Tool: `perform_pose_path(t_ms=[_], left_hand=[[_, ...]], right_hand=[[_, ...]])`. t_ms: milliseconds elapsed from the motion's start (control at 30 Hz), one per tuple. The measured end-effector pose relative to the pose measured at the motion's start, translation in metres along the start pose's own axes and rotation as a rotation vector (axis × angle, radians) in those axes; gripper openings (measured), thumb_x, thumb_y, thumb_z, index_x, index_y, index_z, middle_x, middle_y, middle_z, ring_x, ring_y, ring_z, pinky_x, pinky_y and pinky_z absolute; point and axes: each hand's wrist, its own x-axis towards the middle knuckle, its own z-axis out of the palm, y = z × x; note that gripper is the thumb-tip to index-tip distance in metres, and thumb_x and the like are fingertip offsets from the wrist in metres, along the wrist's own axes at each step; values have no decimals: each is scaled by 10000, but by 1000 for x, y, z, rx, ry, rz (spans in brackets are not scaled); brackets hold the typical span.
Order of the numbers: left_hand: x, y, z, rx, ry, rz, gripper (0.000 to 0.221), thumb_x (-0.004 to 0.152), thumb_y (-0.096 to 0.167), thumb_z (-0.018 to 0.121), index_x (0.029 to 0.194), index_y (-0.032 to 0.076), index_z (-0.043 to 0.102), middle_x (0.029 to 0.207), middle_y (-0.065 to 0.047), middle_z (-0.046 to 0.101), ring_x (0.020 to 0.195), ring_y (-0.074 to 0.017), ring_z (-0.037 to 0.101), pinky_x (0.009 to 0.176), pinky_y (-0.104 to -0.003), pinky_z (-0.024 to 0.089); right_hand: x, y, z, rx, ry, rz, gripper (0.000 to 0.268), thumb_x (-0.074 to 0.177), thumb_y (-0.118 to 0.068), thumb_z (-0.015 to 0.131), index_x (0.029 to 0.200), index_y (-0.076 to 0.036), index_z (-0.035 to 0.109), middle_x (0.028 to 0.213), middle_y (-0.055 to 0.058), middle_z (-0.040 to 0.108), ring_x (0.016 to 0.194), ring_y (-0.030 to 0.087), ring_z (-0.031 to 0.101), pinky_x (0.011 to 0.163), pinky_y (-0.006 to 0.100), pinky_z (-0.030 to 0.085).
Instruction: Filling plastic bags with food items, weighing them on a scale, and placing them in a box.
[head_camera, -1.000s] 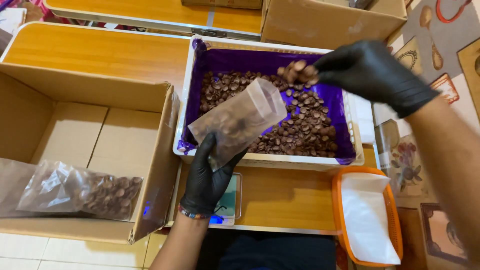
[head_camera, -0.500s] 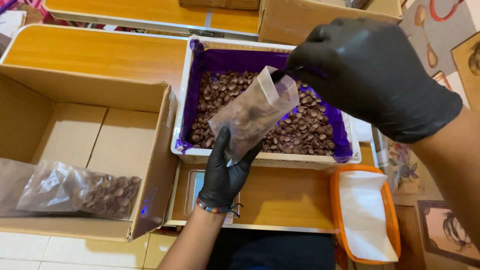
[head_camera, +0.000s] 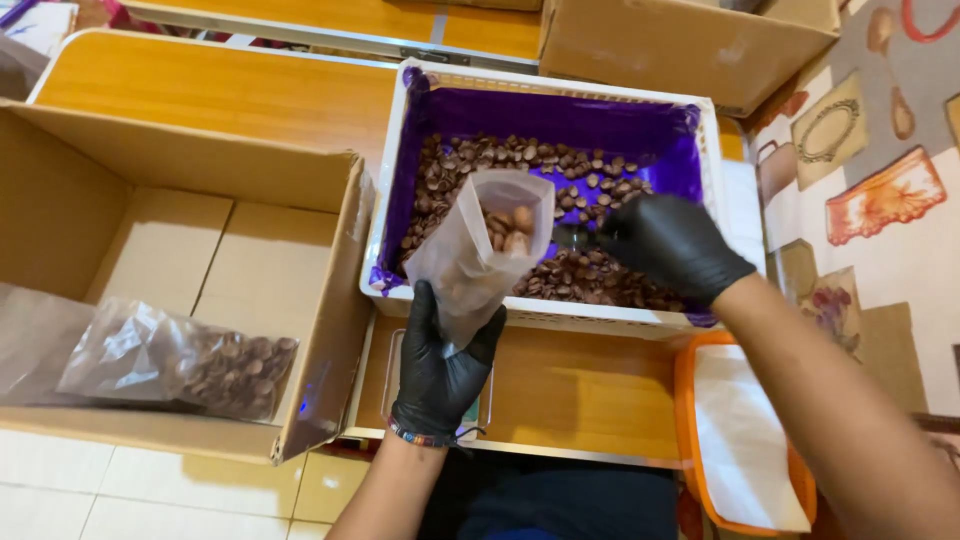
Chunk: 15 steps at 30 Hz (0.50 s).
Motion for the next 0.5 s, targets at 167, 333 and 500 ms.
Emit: perform_pose_path(t_ms=[167, 333, 500], left_hand=[[-22, 0, 1, -18, 62, -1, 374, 920, 293, 742, 1236, 104, 682, 1327, -218, 679, 1178, -473, 644, 1016, -674, 524], [-31, 8, -18, -48, 3, -96, 689, 863, 263, 771, 1476, 77, 520, 1451, -240, 577, 1274, -391, 581, 1054, -446, 536], [-40, 7, -50, 251, 6, -88, 620, 893, 441, 706, 1443, 196, 556, 1247, -119, 690, 1023, -276, 701, 686, -355, 645]], right_hand=[[-10, -8, 8, 89, 113, -191, 267, 896, -265, 716, 1134, -164, 780, 1063, 185, 761, 1051, 450, 702, 898, 552, 560], [-66, -60, -51, 571, 459, -669, 296, 989, -26, 655, 1284, -26, 636, 1359, 203, 613, 1328, 352, 593, 1150, 470, 499], [-93, -83, -85, 225, 278, -895, 174, 922, -219, 750, 1096, -205, 753, 1580, 243, 429, 1496, 461, 409, 1202, 589, 352]])
